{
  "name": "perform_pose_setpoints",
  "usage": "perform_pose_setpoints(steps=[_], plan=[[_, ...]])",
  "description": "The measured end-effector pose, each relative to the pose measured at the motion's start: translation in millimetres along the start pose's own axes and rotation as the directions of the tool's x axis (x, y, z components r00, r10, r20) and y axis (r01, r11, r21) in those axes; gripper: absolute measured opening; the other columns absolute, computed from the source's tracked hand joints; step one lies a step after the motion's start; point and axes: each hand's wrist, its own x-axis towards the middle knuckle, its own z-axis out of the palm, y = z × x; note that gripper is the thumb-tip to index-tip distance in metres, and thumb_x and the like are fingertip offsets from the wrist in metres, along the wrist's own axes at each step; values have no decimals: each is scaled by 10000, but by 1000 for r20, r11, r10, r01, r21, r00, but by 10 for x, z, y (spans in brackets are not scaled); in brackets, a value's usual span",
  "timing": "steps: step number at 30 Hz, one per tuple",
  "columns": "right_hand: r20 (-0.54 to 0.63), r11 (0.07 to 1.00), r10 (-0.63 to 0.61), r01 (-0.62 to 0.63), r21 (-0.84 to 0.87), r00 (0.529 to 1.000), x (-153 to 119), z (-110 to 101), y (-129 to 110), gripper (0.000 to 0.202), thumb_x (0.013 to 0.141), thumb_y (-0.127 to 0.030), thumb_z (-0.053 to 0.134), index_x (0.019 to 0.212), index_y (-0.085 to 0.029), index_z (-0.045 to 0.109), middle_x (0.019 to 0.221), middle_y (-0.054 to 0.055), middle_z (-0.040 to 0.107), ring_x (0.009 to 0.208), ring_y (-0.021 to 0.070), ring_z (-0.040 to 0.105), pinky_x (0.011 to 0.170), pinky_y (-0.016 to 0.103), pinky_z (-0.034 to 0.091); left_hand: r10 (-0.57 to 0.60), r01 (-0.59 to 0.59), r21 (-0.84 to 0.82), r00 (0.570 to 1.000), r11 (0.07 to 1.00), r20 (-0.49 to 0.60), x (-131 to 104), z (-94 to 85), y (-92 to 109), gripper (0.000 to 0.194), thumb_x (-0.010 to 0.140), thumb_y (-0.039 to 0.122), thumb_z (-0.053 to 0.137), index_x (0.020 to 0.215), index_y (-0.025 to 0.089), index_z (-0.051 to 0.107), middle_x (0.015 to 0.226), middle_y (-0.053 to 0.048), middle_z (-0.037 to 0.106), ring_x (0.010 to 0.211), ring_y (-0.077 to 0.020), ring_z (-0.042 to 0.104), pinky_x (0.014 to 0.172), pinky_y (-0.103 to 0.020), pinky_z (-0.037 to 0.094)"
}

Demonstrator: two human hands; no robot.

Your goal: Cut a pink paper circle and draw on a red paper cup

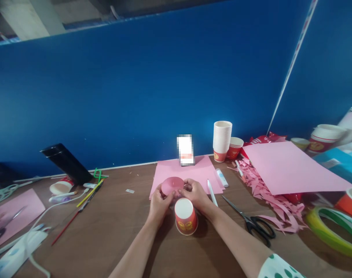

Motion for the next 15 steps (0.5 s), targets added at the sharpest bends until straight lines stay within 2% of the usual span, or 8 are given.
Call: perform_pose_setpoints(steps=[11,15], plan=[[4,1000,-15,15,-14,1000,-5,-12,25,230,710,-286,663,883,-169,565,767,42,681,732,201,659,620,286,506,48,-48,12,999,999,-12,7,-6,-11,393,653,257,697,993,139,539,842,-90,680,735,-188,657,658,-283,521],[8,1000,-18,18,-3,1000,-11,-9,19,224,711,-283,663,874,-166,561,764,42,681,706,182,652,613,272,495,72,-70,64,997,996,-26,3,1,-11,398,655,269,689,994,132,535,855,-93,671,745,-189,650,665,-288,516]])
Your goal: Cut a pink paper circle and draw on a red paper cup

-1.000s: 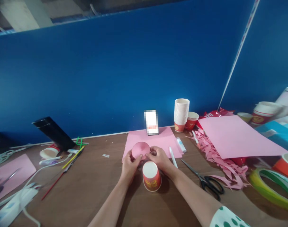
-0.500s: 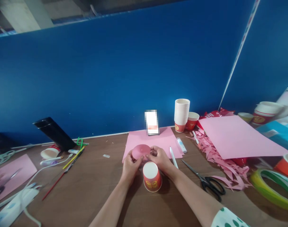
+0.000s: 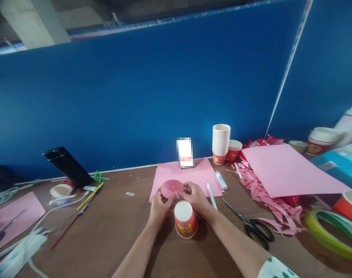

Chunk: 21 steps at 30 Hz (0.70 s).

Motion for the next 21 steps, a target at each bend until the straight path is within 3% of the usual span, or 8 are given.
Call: perform_pose_setpoints(steps=[9,13,15,18,21], plan=[[-1,999,0,0,35,1000,-12,19,-34,246,668,-299,686,835,-167,562,713,21,669,669,170,640,597,265,483,44,-44,62,999,997,-1,-12,-10,39,374,635,291,695,958,136,589,816,-74,681,713,-181,630,641,-274,493],[-2,999,-10,10,41,1000,-32,22,-82,207,654,-254,669,809,-167,564,698,11,656,650,160,625,583,258,471,53,-53,31,999,998,-12,-17,-2,18,214,638,228,661,830,141,623,742,-55,671,672,-169,623,623,-265,487],[-26,1000,-5,6,16,1000,-43,20,-119,223,634,-241,674,821,-170,576,725,15,663,653,162,620,570,254,464,92,-93,-13,994,996,-62,-3,-20,-14,139,601,144,644,739,150,623,805,-65,675,773,-184,635,688,-268,491],[-55,1000,14,-15,-18,998,-54,17,-161,182,708,-322,621,801,-171,580,693,14,654,622,157,608,548,253,451,136,-155,-73,965,985,-222,33,-78,-43,164,586,75,593,714,166,637,1034,-86,654,972,-201,604,803,-278,472],[-45,999,2,-4,-47,999,-59,12,-164,249,784,-410,552,754,-164,572,673,29,654,611,150,598,557,251,444,72,-131,-126,918,983,-391,64,-140,-14,172,646,124,584,799,171,645,1051,-87,649,950,-191,613,794,-289,481]])
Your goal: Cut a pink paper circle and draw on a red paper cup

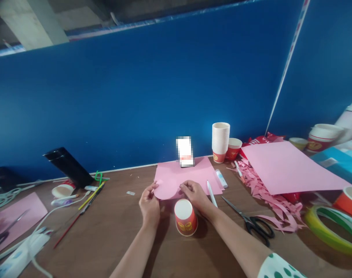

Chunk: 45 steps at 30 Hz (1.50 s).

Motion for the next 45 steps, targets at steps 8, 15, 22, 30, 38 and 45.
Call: perform_pose_setpoints(steps=[8,15,22,30,38,45], plan=[[93,995,18,-27,91,995,-28,-14,5,395,833,-511,474,907,-145,600,781,73,683,720,175,643,677,305,494,-38,39,-13,998,999,45,-14,20,56,236,756,252,594,971,177,656,1096,-76,636,1025,-191,584,844,-294,494],[64,989,62,-70,131,996,10,-11,38,355,741,-410,641,982,-162,562,829,73,684,801,197,652,697,308,511,-174,218,-103,929,970,328,-102,99,51,341,738,259,647,1076,211,641,1243,-67,565,1000,-179,606,858,-298,505],[-99,999,-24,28,38,995,56,-64,76,262,761,-413,590,859,-178,531,734,16,635,640,161,586,554,259,455,-263,334,-92,860,938,438,-116,85,4,355,693,374,686,957,139,650,1078,-106,646,870,-170,642,825,-302,502],[-41,988,-91,85,-132,995,23,-66,68,418,813,-343,528,1199,-190,480,966,63,641,885,215,597,759,323,478,-265,339,-194,907,921,326,-73,83,-14,455,710,420,664,1086,191,549,1081,-99,609,930,-176,617,815,-309,496],[49,973,-147,154,-174,988,59,-54,106,461,790,-295,553,1227,-170,479,980,77,642,802,187,607,741,323,483,-255,286,-58,917,956,307,-38,56,-51,526,655,367,711,1120,165,571,927,-63,636,836,-128,597,747,-238,455],[5,997,-53,53,-58,999,26,-30,82,404,751,-321,605,1109,-187,474,794,29,644,680,175,607,586,278,470,-242,293,-138,923,946,299,-33,84,-81,496,640,352,724,1073,157,583,945,-74,649,815,-138,609,749,-260,467]])
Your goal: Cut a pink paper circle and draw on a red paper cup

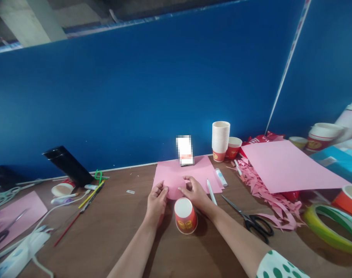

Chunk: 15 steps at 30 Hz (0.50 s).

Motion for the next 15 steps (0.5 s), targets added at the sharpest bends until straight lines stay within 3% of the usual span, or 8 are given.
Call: perform_pose_setpoints(steps=[5,10,15], plan=[[53,997,-73,71,30,996,15,7,16,188,736,-274,610,874,-179,524,780,21,631,712,167,595,610,259,458,-39,44,-125,998,991,43,-31,24,38,437,648,317,727,1030,159,584,942,-60,635,803,-131,607,728,-256,480],[-75,987,-129,121,-109,989,16,-6,-3,141,743,-298,590,727,-181,514,639,-18,539,590,132,499,547,242,398,-68,79,-135,994,988,85,-58,34,59,405,676,346,704,1009,154,580,867,-48,643,696,-110,601,625,-223,473],[-109,980,-160,145,-134,981,16,-12,-15,183,754,-331,572,680,-182,494,603,-30,490,557,115,439,522,233,361,-65,72,-97,995,993,74,-59,44,98,384,646,328,732,949,138,592,698,12,597,504,-26,477,490,-146,378]])
